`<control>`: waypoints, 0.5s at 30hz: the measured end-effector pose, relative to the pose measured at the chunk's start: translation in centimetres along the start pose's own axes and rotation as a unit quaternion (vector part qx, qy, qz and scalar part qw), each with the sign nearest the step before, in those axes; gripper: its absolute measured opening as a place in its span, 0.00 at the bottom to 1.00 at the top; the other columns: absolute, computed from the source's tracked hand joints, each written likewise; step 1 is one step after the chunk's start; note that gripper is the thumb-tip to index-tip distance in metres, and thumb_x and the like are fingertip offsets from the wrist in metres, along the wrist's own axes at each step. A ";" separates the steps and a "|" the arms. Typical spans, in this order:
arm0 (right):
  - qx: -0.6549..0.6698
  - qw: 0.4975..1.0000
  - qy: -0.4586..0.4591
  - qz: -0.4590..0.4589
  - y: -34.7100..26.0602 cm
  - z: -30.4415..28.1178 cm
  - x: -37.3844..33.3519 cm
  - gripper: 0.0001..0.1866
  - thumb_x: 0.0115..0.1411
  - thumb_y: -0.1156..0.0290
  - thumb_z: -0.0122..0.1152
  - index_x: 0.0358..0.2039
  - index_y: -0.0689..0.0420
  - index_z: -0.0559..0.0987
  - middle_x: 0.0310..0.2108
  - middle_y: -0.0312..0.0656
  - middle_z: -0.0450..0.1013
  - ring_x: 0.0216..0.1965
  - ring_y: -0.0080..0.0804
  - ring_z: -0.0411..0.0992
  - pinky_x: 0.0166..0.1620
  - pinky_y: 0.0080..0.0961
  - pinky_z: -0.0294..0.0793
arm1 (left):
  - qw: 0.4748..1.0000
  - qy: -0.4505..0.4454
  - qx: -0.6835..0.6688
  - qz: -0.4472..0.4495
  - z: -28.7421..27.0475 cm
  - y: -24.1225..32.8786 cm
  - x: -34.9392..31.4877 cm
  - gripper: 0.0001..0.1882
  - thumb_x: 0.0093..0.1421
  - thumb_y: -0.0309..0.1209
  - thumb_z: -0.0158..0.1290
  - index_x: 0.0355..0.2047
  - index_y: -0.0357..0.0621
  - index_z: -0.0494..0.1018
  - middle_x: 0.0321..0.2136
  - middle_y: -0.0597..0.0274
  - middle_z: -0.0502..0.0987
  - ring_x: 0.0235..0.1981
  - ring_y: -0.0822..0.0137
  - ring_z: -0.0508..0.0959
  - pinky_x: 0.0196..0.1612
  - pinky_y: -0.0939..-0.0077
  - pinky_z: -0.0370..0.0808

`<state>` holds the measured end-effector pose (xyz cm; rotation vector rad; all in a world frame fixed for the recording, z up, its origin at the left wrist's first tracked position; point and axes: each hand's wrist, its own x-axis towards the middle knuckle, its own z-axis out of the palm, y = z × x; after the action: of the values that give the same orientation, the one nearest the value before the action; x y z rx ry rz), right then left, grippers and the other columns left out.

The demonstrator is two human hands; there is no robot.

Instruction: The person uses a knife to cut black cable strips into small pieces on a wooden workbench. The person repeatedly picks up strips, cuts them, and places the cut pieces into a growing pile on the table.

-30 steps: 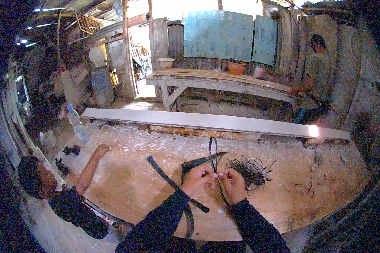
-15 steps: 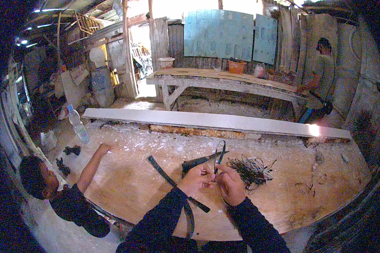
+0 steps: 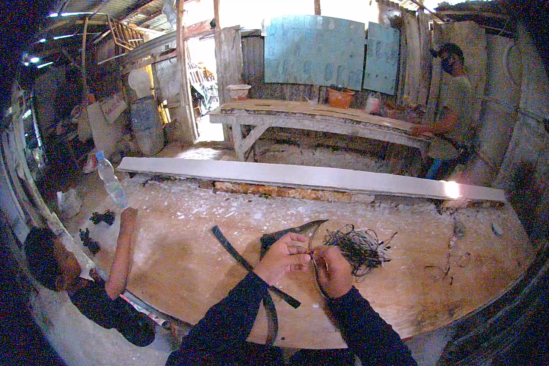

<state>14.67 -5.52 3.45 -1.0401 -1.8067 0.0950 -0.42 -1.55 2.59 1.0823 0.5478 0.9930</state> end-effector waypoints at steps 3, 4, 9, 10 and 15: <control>0.026 1.000 0.001 0.010 0.1 0.1 0.1 0.06 0.48 0.80 0.50 0.29 0.58 0.71 0.25 0.47 0.69 0.26 0.41 0.69 0.28 0.26 0.68 | 0.993 0.019 0.097 0.062 0.4 -0.1 0.0 0.21 0.48 0.22 0.52 0.41 0.42 0.58 0.29 0.62 0.71 0.26 0.72 0.72 0.28 0.81 0.72; 0.027 1.000 0.003 0.003 0.2 0.1 0.1 0.05 0.49 0.80 0.50 0.28 0.58 0.71 0.24 0.47 0.69 0.25 0.39 0.69 0.28 0.26 0.68 | 0.983 0.027 0.151 0.098 0.6 -0.1 -0.1 0.19 0.47 0.22 0.52 0.40 0.42 0.59 0.29 0.63 0.72 0.27 0.73 0.72 0.27 0.81 0.72; 0.098 0.990 0.004 0.102 0.7 0.4 -0.4 0.03 0.52 0.75 0.50 0.27 0.60 0.70 0.22 0.41 0.69 0.24 0.29 0.68 0.28 0.22 0.66 | 0.884 0.126 0.387 0.230 2.2 0.0 -0.9 0.15 0.46 0.22 0.51 0.36 0.42 0.66 0.28 0.66 0.72 0.26 0.74 0.72 0.27 0.81 0.72; 0.148 0.982 0.000 0.115 1.0 0.5 -0.4 0.04 0.53 0.73 0.50 0.27 0.60 0.69 0.22 0.40 0.69 0.24 0.27 0.68 0.28 0.21 0.66 | 0.873 0.139 0.402 0.238 2.4 -0.1 -1.1 0.14 0.46 0.23 0.51 0.35 0.43 0.67 0.28 0.66 0.72 0.27 0.73 0.73 0.28 0.79 0.72; 0.369 0.895 -0.038 0.248 2.3 1.5 0.0 0.06 0.55 0.69 0.49 0.27 0.58 0.69 0.22 0.33 0.67 0.24 0.21 0.66 0.28 0.15 0.64 | 0.708 0.096 0.584 0.385 2.1 -0.3 -0.8 0.16 0.45 0.27 0.51 0.38 0.49 0.68 0.29 0.61 0.72 0.29 0.62 0.72 0.36 0.69 0.69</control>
<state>14.89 -3.53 1.55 -0.9008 -1.3301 1.0613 0.93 -3.24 3.10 2.5131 0.9819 1.5253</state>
